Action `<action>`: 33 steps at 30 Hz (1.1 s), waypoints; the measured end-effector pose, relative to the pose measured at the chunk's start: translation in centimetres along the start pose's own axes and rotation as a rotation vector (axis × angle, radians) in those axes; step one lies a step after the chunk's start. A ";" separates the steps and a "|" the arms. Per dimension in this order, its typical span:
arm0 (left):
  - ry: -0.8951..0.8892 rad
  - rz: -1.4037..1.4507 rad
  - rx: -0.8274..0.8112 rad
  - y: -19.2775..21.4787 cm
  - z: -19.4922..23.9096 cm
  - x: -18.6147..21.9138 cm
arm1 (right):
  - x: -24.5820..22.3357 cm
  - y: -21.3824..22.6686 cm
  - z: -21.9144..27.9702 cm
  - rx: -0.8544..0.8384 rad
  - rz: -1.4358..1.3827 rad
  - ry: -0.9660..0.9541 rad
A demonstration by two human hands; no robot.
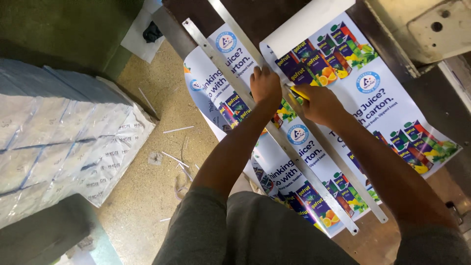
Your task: Cutting printed sheets into smaller sections using a utility knife and a metal ruler
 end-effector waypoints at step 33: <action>0.202 -0.183 -0.588 9.9 6.2 5.8 | 0.3 0.1 6.3 0.056 0.005 0.086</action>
Point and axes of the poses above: each hand's wrist, its own z-axis away from the middle knuckle, its own y-axis out of the back of the hand, x = y × z, the point moved 5 cm from there along -z, towards the middle knuckle, and after that the axes turned 5 degrees about y, right-handed, at the moved point
